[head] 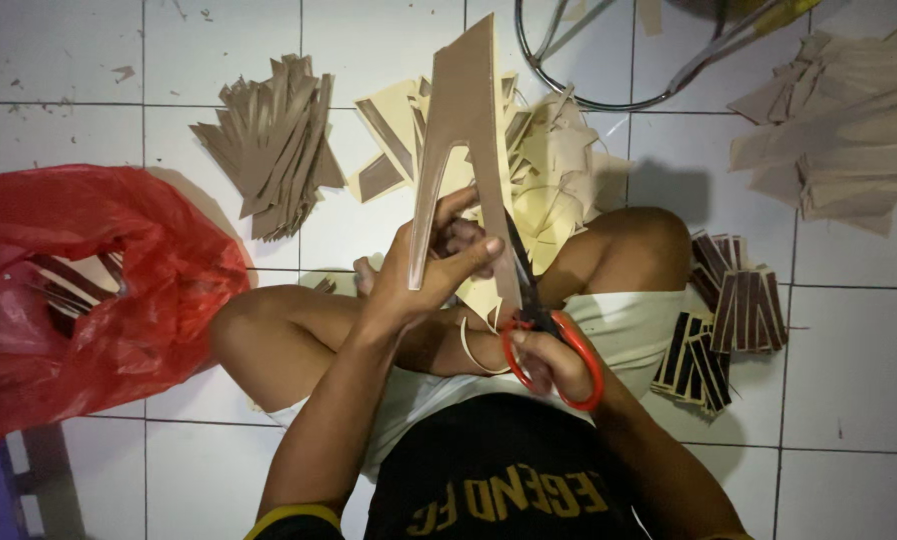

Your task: The person sits on the floor and uses red-handled scissors to cut a stack of beige cardboard pieces into smaller strips. The cut pieces are placed into a red plastic bag, while the remaining stack is held in the left hand.

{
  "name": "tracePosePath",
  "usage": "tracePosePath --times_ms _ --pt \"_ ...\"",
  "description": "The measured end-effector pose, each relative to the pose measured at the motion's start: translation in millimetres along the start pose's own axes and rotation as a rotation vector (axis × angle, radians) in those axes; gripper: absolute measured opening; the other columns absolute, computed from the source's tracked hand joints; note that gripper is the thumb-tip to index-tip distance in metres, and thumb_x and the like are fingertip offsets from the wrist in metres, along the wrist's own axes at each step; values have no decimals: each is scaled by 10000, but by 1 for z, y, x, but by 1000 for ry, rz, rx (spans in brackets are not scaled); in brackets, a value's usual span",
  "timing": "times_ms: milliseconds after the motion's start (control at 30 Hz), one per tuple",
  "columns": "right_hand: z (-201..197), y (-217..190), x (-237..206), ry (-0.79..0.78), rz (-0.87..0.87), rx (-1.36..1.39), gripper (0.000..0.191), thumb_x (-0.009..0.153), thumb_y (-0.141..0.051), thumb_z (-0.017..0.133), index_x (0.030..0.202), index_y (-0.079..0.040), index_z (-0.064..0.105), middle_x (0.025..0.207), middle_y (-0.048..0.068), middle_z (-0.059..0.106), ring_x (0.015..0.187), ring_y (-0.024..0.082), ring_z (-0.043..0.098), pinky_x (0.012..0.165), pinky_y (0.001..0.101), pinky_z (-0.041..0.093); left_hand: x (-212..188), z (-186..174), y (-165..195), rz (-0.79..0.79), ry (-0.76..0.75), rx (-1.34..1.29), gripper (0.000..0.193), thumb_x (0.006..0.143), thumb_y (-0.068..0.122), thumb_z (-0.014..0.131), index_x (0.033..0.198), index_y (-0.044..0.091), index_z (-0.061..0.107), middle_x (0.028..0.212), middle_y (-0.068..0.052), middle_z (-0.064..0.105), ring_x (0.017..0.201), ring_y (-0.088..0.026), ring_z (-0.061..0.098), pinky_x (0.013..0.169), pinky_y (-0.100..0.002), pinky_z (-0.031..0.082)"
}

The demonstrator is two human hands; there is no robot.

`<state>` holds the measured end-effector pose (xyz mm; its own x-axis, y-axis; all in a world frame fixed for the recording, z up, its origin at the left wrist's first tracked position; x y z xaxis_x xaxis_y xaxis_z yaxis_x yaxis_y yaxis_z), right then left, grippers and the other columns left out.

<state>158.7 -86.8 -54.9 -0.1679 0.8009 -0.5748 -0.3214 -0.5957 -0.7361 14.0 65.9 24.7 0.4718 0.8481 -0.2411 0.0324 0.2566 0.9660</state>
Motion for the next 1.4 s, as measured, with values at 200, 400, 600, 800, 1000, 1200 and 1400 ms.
tracePosePath --times_ms 200,400,600,800,1000,1200,1400 --pt "4 16 -7 30 71 -19 303 897 -285 584 744 -26 629 473 30 499 341 141 458 328 283 333 3 -1 2 -64 41 -27 685 903 187 757 1477 -60 476 777 -55 686 669 -149 693 601 -278 599" --pt "9 -2 -3 -161 -104 -140 352 976 -318 550 775 -42 634 519 40 571 412 138 535 394 277 401 -1 5 4 3 -25 -53 711 925 172 750 1523 -58 441 767 -65 668 679 -145 663 605 -280 584" --pt "4 8 -10 -35 31 -34 258 901 -301 545 904 -57 631 471 -8 444 319 102 392 304 262 275 3 -7 -6 -32 -98 -269 649 928 141 728 1487 -41 453 1168 -115 652 955 -188 714 823 -360 648" --pt "-2 0 -20 -120 -2 -155 328 955 -299 598 864 15 608 491 5 457 354 114 429 340 273 320 11 -32 -2 -208 -28 -623 488 992 341 567 1315 -24 583 1122 -194 622 914 -281 706 755 -429 687" --pt "2 3 -18 -137 39 -38 258 925 -282 601 828 -43 590 543 1 470 396 115 427 354 282 333 9 -20 6 -52 72 -316 369 947 49 720 1281 -35 589 1036 -122 675 858 -186 716 711 -308 671" --pt "-1 12 -14 -142 -12 -129 405 961 -354 605 717 -32 581 490 36 488 395 140 493 372 285 375 9 -20 6 -57 92 -231 373 920 56 720 1264 -21 599 1017 -101 692 861 -170 732 707 -298 680" --pt "-10 37 -10 -141 91 -77 325 934 -416 576 911 -91 577 529 5 469 363 127 444 351 275 337 5 -15 5 -70 31 -151 421 915 65 731 1306 -27 603 1039 -117 705 876 -184 741 748 -307 682"
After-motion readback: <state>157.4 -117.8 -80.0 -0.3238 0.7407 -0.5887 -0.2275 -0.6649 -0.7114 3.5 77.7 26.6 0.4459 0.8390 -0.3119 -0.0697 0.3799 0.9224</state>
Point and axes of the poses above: each hand's wrist, its own x-axis towards the middle knuckle, its own z-axis out of the palm, y = z × x, the point moved 6 cm from there along x, towards the middle knuckle
